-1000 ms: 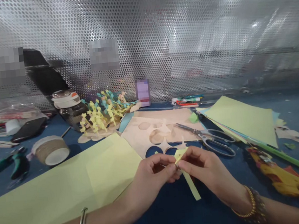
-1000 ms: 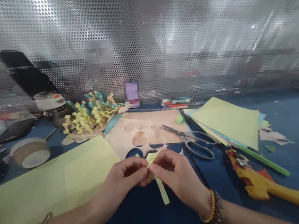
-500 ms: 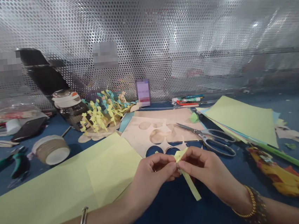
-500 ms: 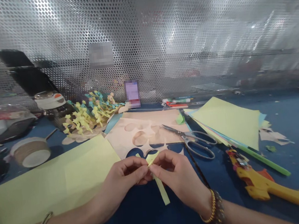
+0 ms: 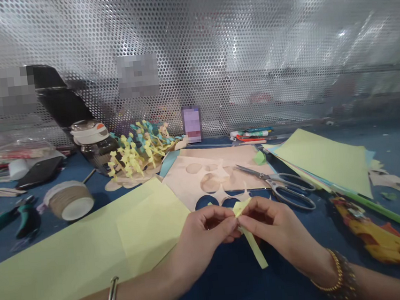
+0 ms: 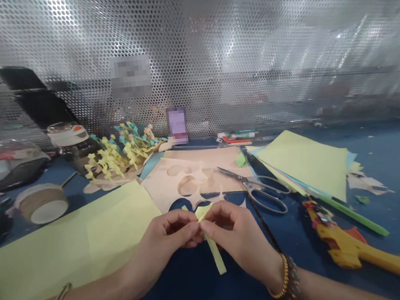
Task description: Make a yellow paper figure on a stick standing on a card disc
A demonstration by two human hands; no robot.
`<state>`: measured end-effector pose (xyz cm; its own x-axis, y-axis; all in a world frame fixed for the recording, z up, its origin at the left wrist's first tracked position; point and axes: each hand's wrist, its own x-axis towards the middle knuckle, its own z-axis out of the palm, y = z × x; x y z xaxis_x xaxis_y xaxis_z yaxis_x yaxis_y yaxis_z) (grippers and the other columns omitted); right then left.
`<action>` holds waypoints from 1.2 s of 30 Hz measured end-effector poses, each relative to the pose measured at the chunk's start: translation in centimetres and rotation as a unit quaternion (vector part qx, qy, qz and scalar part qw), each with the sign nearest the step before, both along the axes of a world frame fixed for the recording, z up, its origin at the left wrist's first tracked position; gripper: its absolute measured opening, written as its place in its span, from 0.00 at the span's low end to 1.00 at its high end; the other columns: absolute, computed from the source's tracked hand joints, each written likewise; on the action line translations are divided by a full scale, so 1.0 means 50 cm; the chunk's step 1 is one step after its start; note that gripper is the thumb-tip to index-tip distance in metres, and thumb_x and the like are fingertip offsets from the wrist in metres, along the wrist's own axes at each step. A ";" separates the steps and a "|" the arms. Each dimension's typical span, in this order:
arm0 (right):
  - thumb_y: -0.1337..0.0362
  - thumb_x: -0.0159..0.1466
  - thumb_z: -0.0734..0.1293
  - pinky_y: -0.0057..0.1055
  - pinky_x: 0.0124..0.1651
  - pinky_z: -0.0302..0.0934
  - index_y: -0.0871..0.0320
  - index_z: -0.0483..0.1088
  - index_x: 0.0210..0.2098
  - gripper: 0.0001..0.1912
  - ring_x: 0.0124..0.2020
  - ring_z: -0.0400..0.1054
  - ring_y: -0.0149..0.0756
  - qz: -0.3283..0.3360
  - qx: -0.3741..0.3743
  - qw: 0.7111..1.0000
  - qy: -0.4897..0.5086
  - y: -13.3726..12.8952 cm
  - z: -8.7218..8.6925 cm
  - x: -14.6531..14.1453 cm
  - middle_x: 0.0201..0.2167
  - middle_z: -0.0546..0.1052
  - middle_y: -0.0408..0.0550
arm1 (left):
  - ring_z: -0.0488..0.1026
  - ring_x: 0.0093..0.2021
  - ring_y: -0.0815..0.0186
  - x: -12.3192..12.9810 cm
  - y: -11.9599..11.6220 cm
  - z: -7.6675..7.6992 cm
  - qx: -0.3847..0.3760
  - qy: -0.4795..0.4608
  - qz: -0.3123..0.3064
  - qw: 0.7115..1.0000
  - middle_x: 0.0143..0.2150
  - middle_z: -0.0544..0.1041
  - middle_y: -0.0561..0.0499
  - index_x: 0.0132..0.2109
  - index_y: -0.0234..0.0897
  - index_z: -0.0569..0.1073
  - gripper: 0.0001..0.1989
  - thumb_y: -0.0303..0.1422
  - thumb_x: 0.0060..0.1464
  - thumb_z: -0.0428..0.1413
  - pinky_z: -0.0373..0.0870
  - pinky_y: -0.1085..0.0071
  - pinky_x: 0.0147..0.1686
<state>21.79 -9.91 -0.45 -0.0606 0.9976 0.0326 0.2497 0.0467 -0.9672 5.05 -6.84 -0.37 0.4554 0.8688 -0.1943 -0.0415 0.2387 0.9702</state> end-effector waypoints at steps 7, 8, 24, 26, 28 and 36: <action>0.57 0.58 0.68 0.25 0.26 0.58 0.58 0.70 0.30 0.10 0.24 0.63 0.27 -0.003 0.001 1.000 0.025 0.001 0.001 -0.001 0.24 0.71 0.40 | 0.74 0.30 0.72 -0.001 -0.002 0.001 -0.015 -0.012 0.015 1.000 0.27 0.76 0.53 0.32 0.32 0.73 0.10 0.36 0.49 0.62 0.69 0.78 0.32; 0.57 0.58 0.68 0.25 0.26 0.59 0.58 0.70 0.30 0.10 0.24 0.64 0.28 -0.003 0.001 1.000 0.027 0.000 0.001 -0.001 0.24 0.71 0.41 | 0.74 0.30 0.72 -0.001 -0.002 0.001 -0.017 -0.013 0.016 1.000 0.26 0.76 0.53 0.32 0.32 0.73 0.10 0.36 0.49 0.62 0.69 0.78 0.32; 0.56 0.60 0.68 0.24 0.22 0.62 0.57 0.65 0.36 0.12 0.21 0.63 0.26 -0.021 -0.014 0.990 0.141 0.001 0.004 0.003 0.22 0.70 0.39 | 0.72 0.27 0.71 0.001 -0.004 0.002 0.010 0.012 0.007 1.000 0.23 0.75 0.53 0.33 0.33 0.72 0.09 0.34 0.50 0.61 0.68 0.76 0.31; 0.55 0.59 0.68 0.23 0.22 0.62 0.57 0.64 0.35 0.13 0.21 0.64 0.26 -0.014 -0.022 0.989 0.146 -0.001 0.004 0.001 0.21 0.69 0.38 | 0.72 0.26 0.71 0.002 -0.004 0.000 0.021 0.014 0.004 1.000 0.23 0.75 0.53 0.32 0.33 0.72 0.08 0.34 0.50 0.61 0.69 0.75 0.30; 0.56 0.58 0.69 0.23 0.22 0.62 0.57 0.63 0.35 0.14 0.22 0.64 0.27 -0.008 -0.026 0.989 0.144 -0.002 0.003 -0.002 0.21 0.69 0.38 | 0.72 0.26 0.70 0.002 -0.004 -0.002 0.026 0.015 0.003 1.000 0.23 0.75 0.53 0.32 0.33 0.73 0.08 0.34 0.49 0.61 0.69 0.74 0.30; 0.56 0.59 0.69 0.23 0.22 0.63 0.57 0.63 0.33 0.13 0.21 0.63 0.26 -0.006 -0.024 0.993 0.117 -0.001 0.004 -0.003 0.21 0.67 0.37 | 0.72 0.24 0.70 0.006 -0.003 -0.004 0.031 0.015 0.012 0.999 0.21 0.75 0.53 0.31 0.33 0.72 0.07 0.33 0.49 0.61 0.69 0.74 0.28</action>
